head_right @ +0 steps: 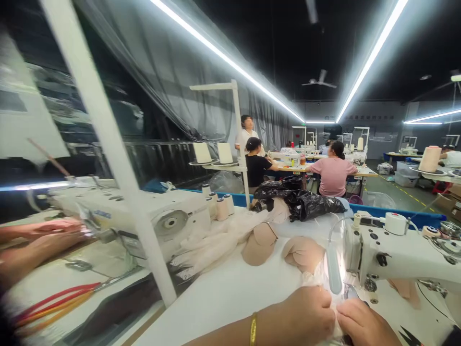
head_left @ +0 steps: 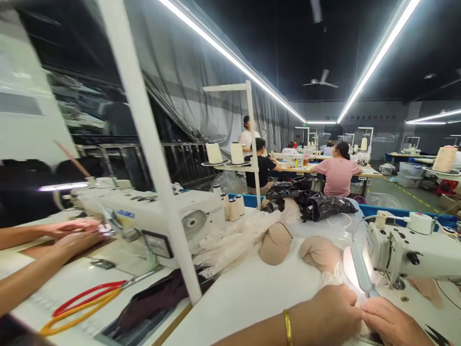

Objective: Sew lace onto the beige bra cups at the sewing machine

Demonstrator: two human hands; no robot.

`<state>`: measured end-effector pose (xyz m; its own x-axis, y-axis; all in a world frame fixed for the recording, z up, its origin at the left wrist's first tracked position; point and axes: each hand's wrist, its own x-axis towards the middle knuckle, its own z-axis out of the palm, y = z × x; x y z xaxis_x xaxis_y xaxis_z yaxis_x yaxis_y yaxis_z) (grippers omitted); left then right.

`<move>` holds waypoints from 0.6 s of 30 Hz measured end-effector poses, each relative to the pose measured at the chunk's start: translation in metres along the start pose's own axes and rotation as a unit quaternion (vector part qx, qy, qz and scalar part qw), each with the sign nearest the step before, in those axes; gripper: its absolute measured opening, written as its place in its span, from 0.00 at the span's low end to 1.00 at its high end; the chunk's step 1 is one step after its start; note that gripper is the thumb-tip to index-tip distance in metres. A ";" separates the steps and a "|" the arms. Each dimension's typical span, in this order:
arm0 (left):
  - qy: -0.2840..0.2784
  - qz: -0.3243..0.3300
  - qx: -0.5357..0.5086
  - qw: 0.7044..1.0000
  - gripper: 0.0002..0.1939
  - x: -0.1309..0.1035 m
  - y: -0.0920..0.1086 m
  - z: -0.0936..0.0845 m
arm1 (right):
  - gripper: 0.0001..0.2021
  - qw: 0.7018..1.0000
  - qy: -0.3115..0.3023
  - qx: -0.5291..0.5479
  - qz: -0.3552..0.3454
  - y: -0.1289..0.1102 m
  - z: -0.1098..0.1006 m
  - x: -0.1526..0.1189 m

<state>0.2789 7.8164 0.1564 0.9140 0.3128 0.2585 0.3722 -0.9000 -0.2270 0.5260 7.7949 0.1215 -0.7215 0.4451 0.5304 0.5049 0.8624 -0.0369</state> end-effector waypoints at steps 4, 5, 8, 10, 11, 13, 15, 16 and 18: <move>0.090 -0.006 -0.017 0.996 0.11 -0.005 0.007 0.001 | 0.20 0.998 -0.022 -0.027 0.057 -0.024 -0.025 0.003; 0.106 -0.003 -0.024 0.994 0.10 -0.006 0.007 0.000 | 0.20 0.996 -0.045 -0.026 0.076 -0.028 -0.031 0.004; 0.134 -0.019 -0.048 0.990 0.11 -0.006 0.006 -0.003 | 0.18 0.991 -0.092 -0.018 0.099 -0.035 -0.047 0.007; 0.136 -0.029 -0.068 0.988 0.11 -0.006 0.006 -0.005 | 0.17 0.988 -0.115 -0.007 0.107 -0.036 -0.053 0.009; 0.135 -0.032 -0.077 0.987 0.11 -0.006 0.007 -0.006 | 0.16 0.987 -0.120 -0.001 0.111 -0.037 -0.055 0.010; 0.129 -0.032 -0.089 0.987 0.10 -0.005 0.008 -0.008 | 0.16 0.986 -0.121 0.010 0.117 -0.037 -0.057 0.010; 0.130 -0.033 -0.092 0.987 0.11 -0.005 0.009 -0.009 | 0.17 0.986 -0.119 0.018 0.119 -0.038 -0.057 0.010; 0.134 -0.032 -0.093 0.986 0.11 -0.005 0.009 -0.010 | 0.17 0.986 -0.118 0.021 0.120 -0.038 -0.057 0.010; 0.143 -0.032 -0.098 0.984 0.12 -0.005 0.009 -0.011 | 0.18 0.985 -0.116 0.033 0.121 -0.038 -0.057 0.009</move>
<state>0.2760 7.8035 0.1639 0.7959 0.2979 0.5270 0.3635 -0.9313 -0.0225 0.5272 7.7522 0.1755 -0.6764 0.6764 0.2916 0.6494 0.7344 -0.1972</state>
